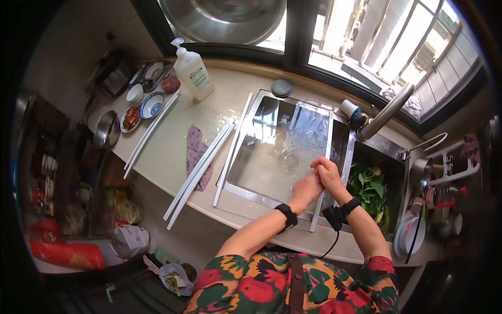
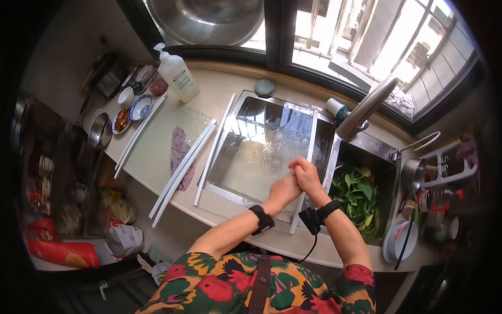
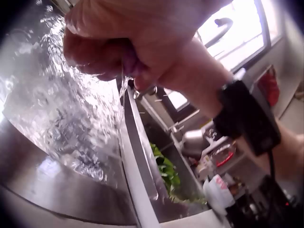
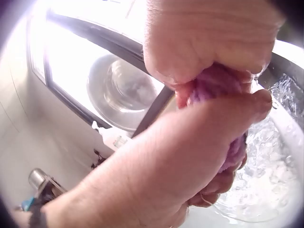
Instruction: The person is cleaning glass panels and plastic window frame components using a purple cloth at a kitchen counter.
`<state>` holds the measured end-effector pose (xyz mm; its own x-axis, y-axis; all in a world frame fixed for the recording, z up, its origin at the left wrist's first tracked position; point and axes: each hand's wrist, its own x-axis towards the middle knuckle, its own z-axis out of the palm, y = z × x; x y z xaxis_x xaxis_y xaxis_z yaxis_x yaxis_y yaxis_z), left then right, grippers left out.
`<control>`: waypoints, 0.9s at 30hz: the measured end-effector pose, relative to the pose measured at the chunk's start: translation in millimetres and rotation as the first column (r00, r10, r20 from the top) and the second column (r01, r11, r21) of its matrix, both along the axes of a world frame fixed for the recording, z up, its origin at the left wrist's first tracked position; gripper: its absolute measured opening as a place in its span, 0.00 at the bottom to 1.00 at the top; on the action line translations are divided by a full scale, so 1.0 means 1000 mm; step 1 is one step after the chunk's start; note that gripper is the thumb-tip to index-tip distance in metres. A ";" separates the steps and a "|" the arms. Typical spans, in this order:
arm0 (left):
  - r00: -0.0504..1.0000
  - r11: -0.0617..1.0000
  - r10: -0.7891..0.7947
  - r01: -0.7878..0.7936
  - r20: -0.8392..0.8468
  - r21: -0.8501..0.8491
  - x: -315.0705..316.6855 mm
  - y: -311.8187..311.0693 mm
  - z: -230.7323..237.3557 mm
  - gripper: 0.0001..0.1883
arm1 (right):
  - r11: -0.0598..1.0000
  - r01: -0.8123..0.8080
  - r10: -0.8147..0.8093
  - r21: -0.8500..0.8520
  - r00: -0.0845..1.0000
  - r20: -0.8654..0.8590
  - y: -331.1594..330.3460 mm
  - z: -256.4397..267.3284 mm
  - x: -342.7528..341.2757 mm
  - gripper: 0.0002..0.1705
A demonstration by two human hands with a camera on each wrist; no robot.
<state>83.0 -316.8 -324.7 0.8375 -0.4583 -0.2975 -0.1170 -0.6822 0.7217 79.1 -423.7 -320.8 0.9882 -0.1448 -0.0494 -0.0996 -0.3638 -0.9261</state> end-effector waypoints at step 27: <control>0.697 0.906 -0.349 0.079 0.627 0.417 0.109 0.183 -0.032 0.24 | 0.697 0.608 -0.673 -0.380 0.737 -0.054 0.067 -0.049 -0.103 0.17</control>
<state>192.3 -134.2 -356.9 0.7596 -0.6356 0.1380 -0.6498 -0.7510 0.1175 -24.2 -356.9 -370.2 0.6260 -0.7786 -0.0439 -0.5668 -0.4156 -0.7113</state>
